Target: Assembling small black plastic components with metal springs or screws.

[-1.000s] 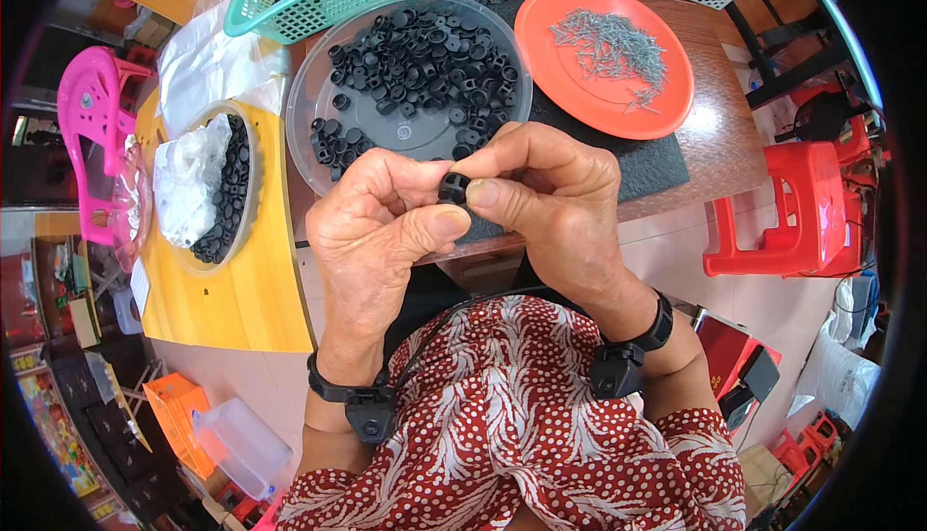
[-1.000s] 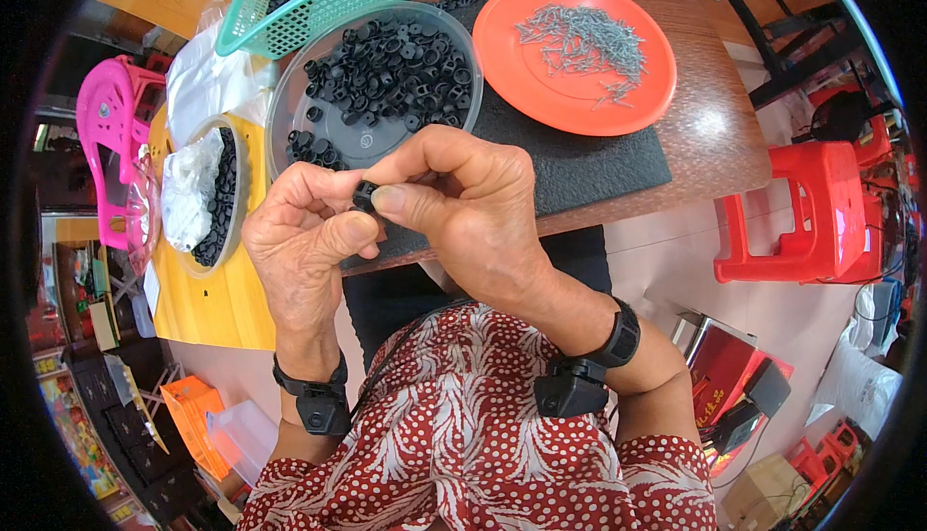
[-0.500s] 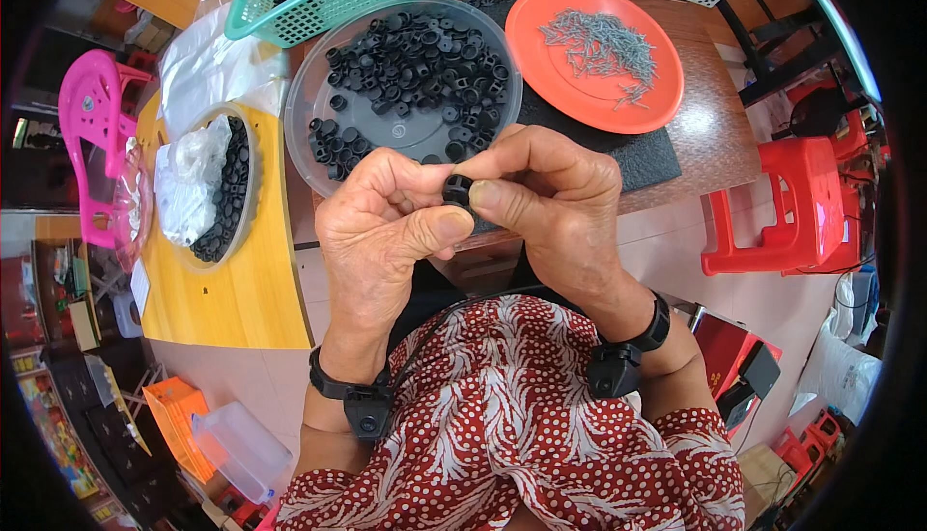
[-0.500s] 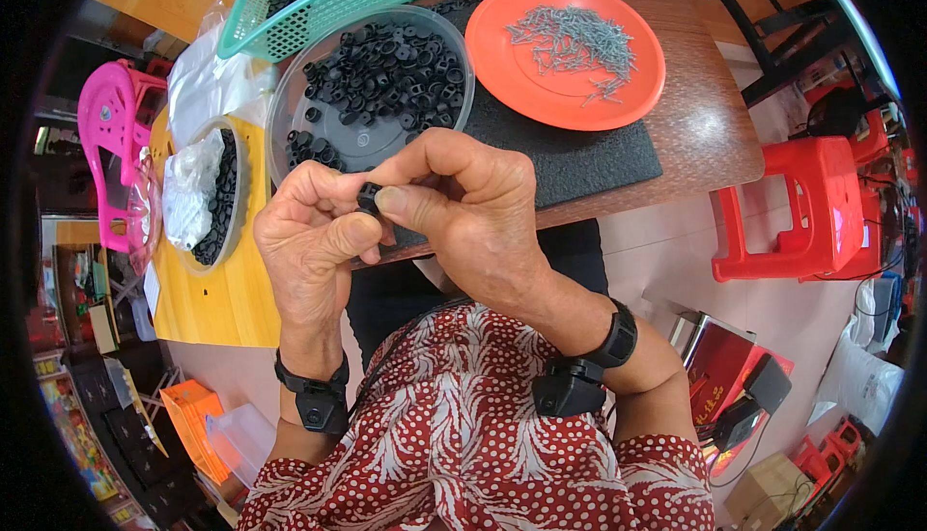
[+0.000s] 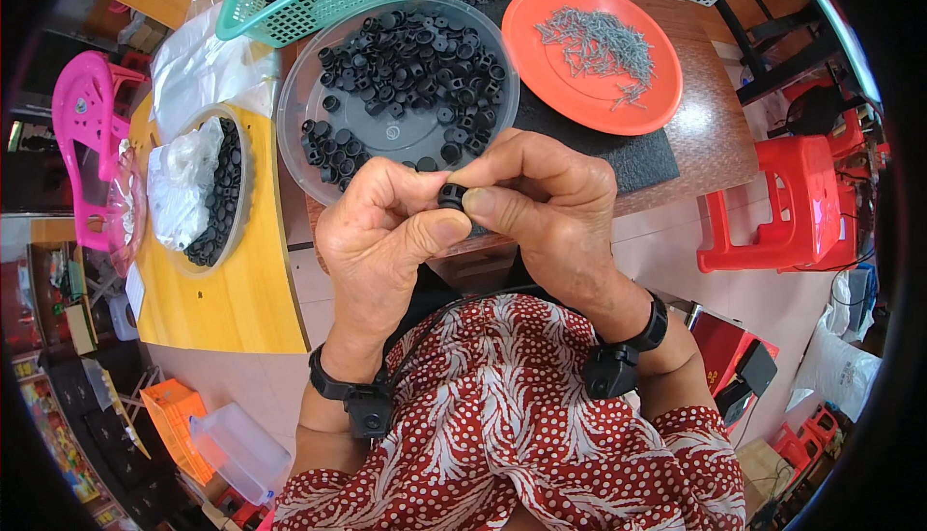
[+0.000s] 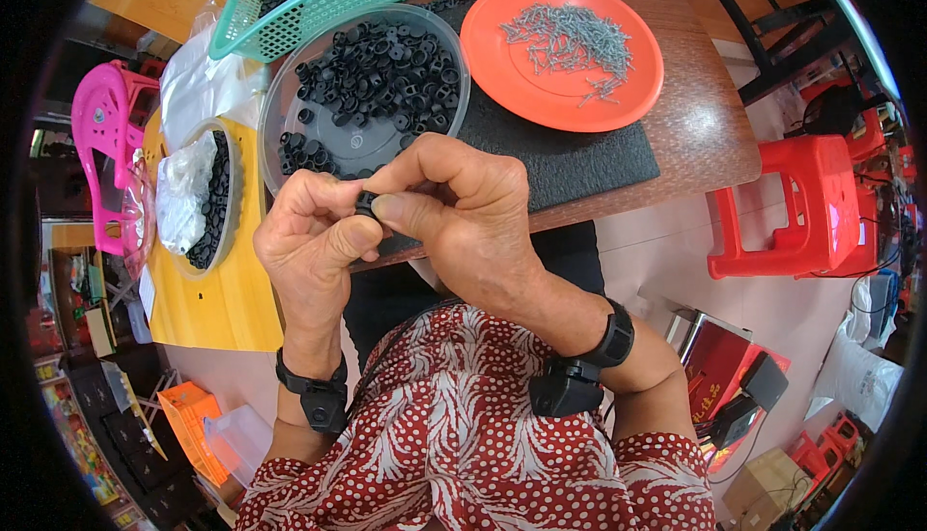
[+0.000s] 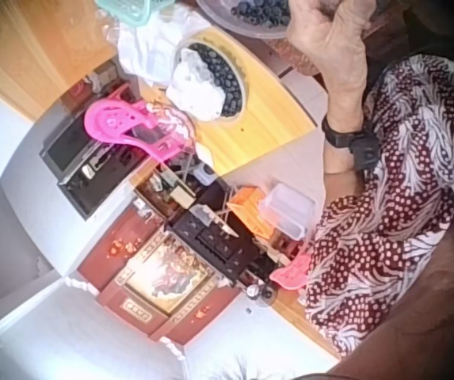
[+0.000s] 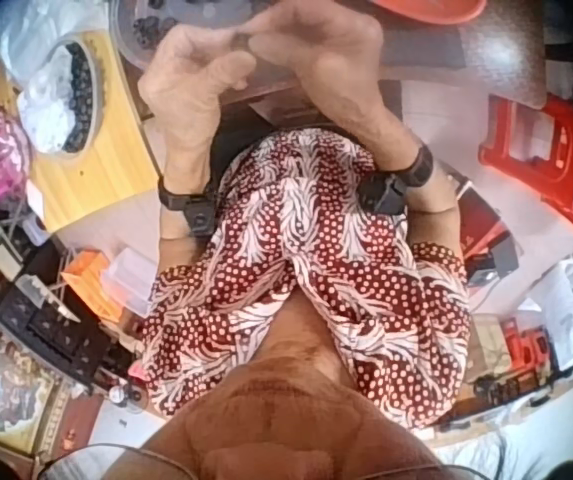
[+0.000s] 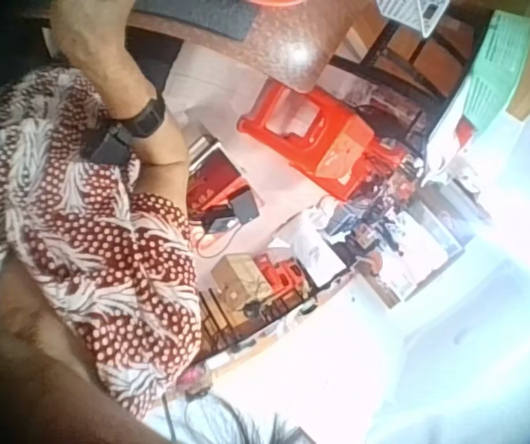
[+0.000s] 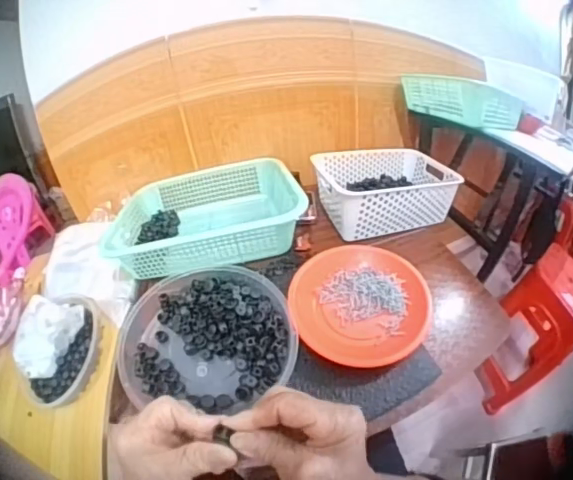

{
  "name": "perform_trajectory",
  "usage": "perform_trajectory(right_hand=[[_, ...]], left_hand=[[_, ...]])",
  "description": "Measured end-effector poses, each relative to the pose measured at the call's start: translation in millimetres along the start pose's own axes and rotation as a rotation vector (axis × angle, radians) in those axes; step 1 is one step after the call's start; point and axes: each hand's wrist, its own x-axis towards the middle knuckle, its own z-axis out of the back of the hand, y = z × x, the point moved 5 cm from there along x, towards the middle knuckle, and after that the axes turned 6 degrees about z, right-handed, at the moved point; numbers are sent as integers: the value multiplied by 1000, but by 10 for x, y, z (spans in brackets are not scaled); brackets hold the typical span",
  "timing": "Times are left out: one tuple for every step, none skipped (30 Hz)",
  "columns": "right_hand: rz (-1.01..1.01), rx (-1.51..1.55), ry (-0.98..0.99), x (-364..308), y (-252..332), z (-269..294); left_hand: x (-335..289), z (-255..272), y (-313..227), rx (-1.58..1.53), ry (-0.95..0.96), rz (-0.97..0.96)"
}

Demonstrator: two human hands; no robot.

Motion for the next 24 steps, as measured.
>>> perform_trajectory(right_hand=[[-3, 1, 0, 1, 3, -11], [-35, 42, -4, 8, 3, -22], [-67, 83, -7, 9, -2, -32], [-69, 84, -5, 16, -21, -24], [-65, 57, 9, 27, -48, -12], [-60, 25, 19, 27, -52, -4], [-57, 19, 20, 31, -24, -6], [-74, 33, 15, 31, 12, -13], [-83, 34, 8, 38, 43, 5], [-86, 43, 24, 46, 27, 20], [-108, 53, 66, 34, 6, 26], [-122, 60, 108, 35, -52, 25], [-175, 147, 91, 26, -51, 32], [-228, 242, 81, 8, -65, 15], [-238, 318, 81, 10, -85, 6], [-278, 335, 66, 3, -100, 17], [-310, 288, 76, 10, -127, 68], [-352, 253, 93, 5, -169, 86], [-341, 233, 68, 16, -192, 98], [-325, 218, 66, 47, -172, 131], [-335, 174, 29, 96, -165, 192], [-348, 131, -9, 144, -151, 256], [-336, 56, -51, 250, -95, 352], [-322, -6, -98, 377, -19, 452]], left_hand=[[1, 7, -19, 49, 14, -56], [6, 5, -37, 98, 28, -113], [8, 1, -32, 98, 25, -111], [18, -5, -31, 93, 12, -116], [34, -8, -36, 87, -2, -122], [43, 1, -18, 83, 0, -123], [54, 17, -11, 156, -6, -159], [64, 27, -29, 227, -12, -199], [70, 21, -57, 348, -28, -265], [89, -10, -100, 465, -48, -349], [68, -24, -126, 482, -77, -339], [56, -15, -133, 545, -85, -359], [59, -41, -152, 578, -84, -353], [55, -57, -167, 617, -92, -346], [36, -71, -215, 594, -84, -386], [27, -89, -229, 673, -50, -354], [43, -126, -218, 754, -18, -323], [30, -146, -239, 741, -14, -346], [41, -146, -218, 686, -13, -278], [49, -140, -187, 632, -9, -207], [61, -121, -185, 628, -5, -247], [73, -80, -161, 624, -5, -256], [86, -10, -121, 603, -30, -227], [95, 62, -86, 589, -60, -185]])
